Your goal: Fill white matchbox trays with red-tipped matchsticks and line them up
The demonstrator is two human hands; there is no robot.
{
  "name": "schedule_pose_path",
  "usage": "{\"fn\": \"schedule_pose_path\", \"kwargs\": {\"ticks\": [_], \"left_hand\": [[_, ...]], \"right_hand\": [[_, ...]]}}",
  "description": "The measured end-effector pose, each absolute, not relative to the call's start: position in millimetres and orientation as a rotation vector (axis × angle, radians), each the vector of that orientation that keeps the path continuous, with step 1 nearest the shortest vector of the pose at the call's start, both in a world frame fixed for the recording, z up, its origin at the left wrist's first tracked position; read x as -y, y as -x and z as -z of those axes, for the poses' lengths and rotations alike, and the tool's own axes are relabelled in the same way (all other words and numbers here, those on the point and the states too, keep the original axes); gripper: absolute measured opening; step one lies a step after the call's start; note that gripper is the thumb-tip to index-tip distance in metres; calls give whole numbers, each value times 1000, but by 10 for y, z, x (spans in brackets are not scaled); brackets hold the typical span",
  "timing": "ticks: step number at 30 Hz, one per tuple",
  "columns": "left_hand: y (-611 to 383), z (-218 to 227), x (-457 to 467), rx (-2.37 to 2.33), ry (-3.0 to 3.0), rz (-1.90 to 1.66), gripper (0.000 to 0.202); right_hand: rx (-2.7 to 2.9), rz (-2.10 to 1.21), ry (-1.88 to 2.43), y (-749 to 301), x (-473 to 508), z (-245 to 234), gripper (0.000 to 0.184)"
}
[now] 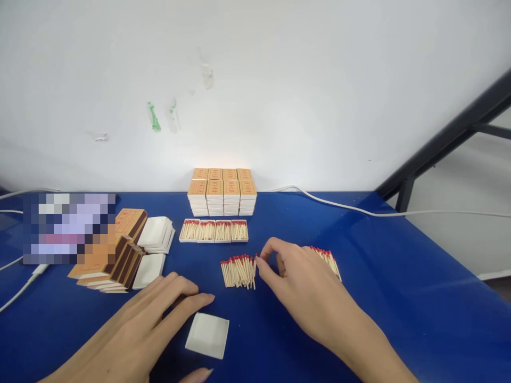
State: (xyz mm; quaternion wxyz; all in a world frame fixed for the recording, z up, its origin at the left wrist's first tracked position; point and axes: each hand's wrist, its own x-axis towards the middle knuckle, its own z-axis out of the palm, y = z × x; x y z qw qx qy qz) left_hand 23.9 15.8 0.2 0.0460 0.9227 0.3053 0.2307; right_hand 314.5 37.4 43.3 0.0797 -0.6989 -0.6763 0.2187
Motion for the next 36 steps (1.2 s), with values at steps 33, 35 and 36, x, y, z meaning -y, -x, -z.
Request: {"fn": "schedule_pose_path", "kwargs": {"ticks": [33, 35, 36], "left_hand": [[-316, 44, -119, -917, -2771, -701, 25], [-320, 46, -108, -916, -2762, -705, 24], [-323, 46, -104, -915, -2758, -708, 24]], "right_hand": [[2134, -823, 1682, -2888, -469, -336, 10], [2157, -833, 1664, -2896, -494, -357, 11], [2171, -826, 1653, -2901, -506, -365, 12]]}}
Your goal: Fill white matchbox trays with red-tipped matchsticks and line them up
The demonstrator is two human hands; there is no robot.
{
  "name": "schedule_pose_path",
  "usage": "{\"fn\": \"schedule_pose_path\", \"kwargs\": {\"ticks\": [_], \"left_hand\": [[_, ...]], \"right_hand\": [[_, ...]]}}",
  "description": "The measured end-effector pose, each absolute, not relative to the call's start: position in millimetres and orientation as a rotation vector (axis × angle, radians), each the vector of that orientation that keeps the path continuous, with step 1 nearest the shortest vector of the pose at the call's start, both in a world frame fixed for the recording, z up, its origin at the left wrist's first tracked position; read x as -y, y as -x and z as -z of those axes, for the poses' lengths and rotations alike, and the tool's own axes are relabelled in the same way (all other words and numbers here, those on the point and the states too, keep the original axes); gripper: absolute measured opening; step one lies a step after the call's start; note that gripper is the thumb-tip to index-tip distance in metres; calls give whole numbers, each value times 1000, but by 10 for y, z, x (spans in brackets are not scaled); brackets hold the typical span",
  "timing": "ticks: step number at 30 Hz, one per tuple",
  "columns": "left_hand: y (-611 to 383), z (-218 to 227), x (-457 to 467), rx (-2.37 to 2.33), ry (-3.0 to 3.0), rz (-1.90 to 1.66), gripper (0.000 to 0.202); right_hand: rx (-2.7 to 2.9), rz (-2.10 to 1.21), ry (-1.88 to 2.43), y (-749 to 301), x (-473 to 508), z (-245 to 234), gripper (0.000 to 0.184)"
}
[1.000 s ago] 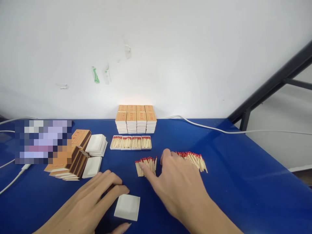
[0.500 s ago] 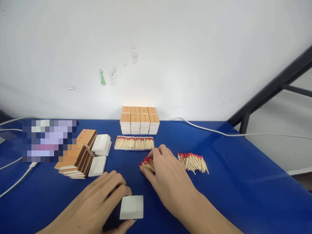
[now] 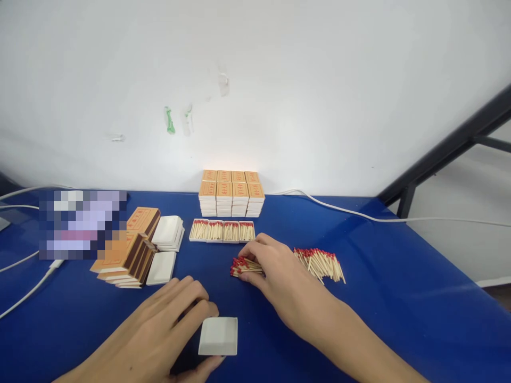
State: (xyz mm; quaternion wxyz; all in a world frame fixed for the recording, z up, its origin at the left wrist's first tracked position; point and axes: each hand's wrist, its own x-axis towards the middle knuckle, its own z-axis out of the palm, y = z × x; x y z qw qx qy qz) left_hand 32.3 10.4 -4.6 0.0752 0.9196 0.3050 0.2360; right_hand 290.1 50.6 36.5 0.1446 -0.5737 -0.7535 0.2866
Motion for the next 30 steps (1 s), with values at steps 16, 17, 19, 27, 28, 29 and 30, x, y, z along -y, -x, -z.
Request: {"fn": "schedule_pose_path", "kwargs": {"ticks": [16, 17, 19, 27, 28, 29, 30], "left_hand": [[-302, 12, -117, -1007, -2489, -736, 49], [-304, 7, -116, -1016, -2460, -734, 48], [-310, -2, -118, -1027, -2409, -721, 43], [-312, 32, -116, -1029, -2261, -690, 38], [-310, 43, -114, -1028, -2251, -689, 36], [-309, 53, -112, -1028, -2244, -688, 34], [-309, 59, -111, -1030, -2237, -685, 34]], "right_hand": [[2224, -651, 1603, -3038, -524, -591, 22], [2230, -653, 1599, -3030, -499, -628, 23], [2248, -703, 1562, -2987, -423, -682, 21], [2623, -499, 1201, -2593, -66, -359, 23], [2657, -451, 1189, -2555, -54, -300, 23], [2717, -366, 1158, -2525, -50, -250, 22], [2775, -292, 1123, -2501, -53, -214, 21]]}}
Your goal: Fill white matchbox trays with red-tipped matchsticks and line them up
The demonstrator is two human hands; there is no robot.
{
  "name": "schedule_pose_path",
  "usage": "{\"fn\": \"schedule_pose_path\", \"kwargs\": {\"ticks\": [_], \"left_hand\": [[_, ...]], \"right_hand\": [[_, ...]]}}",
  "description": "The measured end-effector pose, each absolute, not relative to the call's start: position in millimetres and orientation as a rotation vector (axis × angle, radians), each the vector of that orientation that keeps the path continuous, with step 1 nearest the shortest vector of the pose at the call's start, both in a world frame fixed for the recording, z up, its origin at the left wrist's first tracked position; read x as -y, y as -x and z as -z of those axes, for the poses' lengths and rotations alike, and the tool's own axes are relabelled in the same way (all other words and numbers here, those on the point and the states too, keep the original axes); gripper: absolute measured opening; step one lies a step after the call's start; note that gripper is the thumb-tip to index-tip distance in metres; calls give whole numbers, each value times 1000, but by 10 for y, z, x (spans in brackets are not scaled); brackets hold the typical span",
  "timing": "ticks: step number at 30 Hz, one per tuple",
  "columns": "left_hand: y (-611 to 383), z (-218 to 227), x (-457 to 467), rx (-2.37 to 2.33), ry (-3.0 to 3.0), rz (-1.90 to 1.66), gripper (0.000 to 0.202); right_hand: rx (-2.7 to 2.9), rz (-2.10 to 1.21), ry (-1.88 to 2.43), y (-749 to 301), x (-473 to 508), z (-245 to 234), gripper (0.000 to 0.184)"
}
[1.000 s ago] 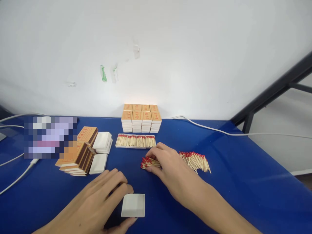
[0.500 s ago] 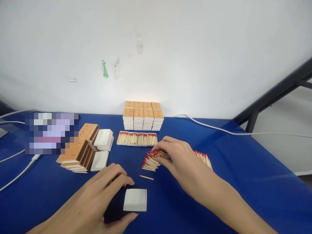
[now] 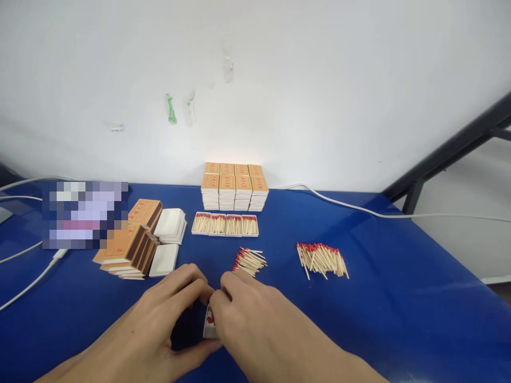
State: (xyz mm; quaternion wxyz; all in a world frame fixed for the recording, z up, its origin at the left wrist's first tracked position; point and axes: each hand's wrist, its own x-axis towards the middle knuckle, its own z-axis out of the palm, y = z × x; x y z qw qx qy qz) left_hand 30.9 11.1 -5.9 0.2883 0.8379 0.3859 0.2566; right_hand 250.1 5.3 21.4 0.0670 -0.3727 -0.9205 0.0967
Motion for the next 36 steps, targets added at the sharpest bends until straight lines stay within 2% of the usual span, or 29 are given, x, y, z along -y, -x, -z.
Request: {"fn": "schedule_pose_path", "kwargs": {"ticks": [3, 5, 15, 19, 22, 28, 33, 34, 36], "left_hand": [[-316, 63, -113, -1040, -2222, -675, 35], [-322, 58, -116, -1046, -2212, -668, 35], [-302, 67, -123, -1075, -2166, -645, 36], [-301, 76, -129, -1060, -2169, -634, 38], [-290, 79, -118, -1057, -2172, -649, 36], [-267, 31, -84, -1079, -2180, -745, 41], [-260, -19, -64, -1002, -2178, -783, 11], [-254, -29, -64, -984, -2171, -787, 9], [-240, -47, -69, -953, -2159, -791, 16]], "right_hand": [[2904, -136, 1041, -2458, -76, -183, 22], [2881, -176, 1064, -2451, -83, -218, 23], [2429, -900, 1345, -2688, -60, -431, 21], [2318, -1030, 1295, -2732, -114, -384, 4], [2275, -1112, 1261, -2775, -138, -335, 8], [2274, -1110, 1346, -2988, -111, -346, 13], [2195, -1051, 1403, -2998, -32, -328, 4], [2185, -1043, 1378, -2977, -19, -319, 8], [2181, -1033, 1320, -2935, 7, -300, 13]]}}
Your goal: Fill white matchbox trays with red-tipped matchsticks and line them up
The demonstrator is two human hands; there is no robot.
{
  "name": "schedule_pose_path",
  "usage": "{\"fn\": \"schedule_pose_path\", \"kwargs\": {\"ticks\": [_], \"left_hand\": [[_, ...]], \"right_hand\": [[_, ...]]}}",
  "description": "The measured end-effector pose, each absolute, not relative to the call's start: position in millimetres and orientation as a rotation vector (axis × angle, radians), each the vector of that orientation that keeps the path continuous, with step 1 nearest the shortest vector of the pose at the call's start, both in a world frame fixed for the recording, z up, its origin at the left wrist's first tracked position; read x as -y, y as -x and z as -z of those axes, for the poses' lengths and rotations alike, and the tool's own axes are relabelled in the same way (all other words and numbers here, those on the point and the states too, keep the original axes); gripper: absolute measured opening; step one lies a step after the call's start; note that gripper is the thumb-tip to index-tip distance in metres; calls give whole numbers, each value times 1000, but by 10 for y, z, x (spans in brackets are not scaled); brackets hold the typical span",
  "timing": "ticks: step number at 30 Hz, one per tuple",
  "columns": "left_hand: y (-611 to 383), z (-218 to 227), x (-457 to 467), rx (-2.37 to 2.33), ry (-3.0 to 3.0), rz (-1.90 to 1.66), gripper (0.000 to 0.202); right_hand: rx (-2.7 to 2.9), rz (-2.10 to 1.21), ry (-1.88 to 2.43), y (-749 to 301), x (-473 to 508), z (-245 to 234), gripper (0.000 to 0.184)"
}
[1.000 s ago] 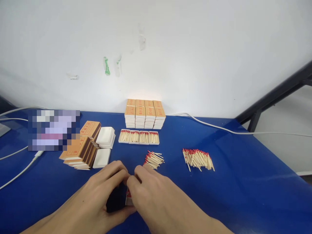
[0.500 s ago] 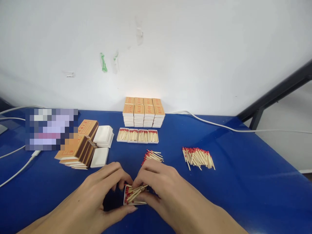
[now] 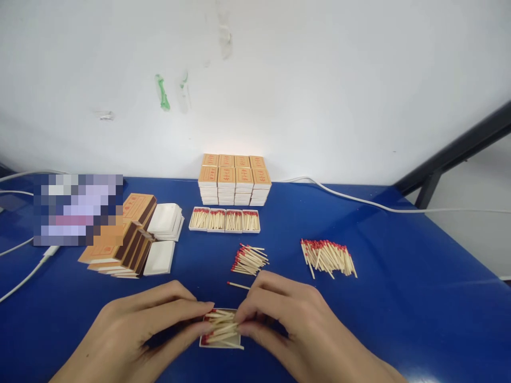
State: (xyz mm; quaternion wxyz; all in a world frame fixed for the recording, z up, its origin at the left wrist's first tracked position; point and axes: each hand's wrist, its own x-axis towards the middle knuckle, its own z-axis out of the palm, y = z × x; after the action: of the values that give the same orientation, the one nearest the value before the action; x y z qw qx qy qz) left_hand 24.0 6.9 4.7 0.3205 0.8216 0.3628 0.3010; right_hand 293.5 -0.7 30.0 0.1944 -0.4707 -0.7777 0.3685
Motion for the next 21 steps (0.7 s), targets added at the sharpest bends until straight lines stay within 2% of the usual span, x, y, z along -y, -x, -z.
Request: {"fn": "schedule_pose_path", "kwargs": {"ticks": [5, 9, 12, 13, 17, 19, 21], "left_hand": [[-234, -56, -79, -937, -2140, -794, 19], [-275, -34, -50, -1013, -2156, -810, 5], [-297, -10, -31, -1039, -2215, -789, 36], [-300, 1, -27, -1014, -2238, -764, 41], [-288, 40, -4, -881, -2302, -694, 32], [-277, 37, 8, -846, -2373, -738, 23], [-265, 16, 11, -821, -2485, -802, 24]], "right_hand": [[2224, -940, 1271, -2902, 80, -270, 15], [2262, -909, 1240, -2931, 138, -277, 7], [2241, -885, 1270, -2940, 177, -265, 6], [2231, -898, 1273, -2937, 187, -251, 3], [2172, -960, 1286, -2895, 209, -167, 11], [2119, -947, 1294, -2866, 209, -131, 13], [2087, -921, 1305, -2843, 209, -113, 14]]}}
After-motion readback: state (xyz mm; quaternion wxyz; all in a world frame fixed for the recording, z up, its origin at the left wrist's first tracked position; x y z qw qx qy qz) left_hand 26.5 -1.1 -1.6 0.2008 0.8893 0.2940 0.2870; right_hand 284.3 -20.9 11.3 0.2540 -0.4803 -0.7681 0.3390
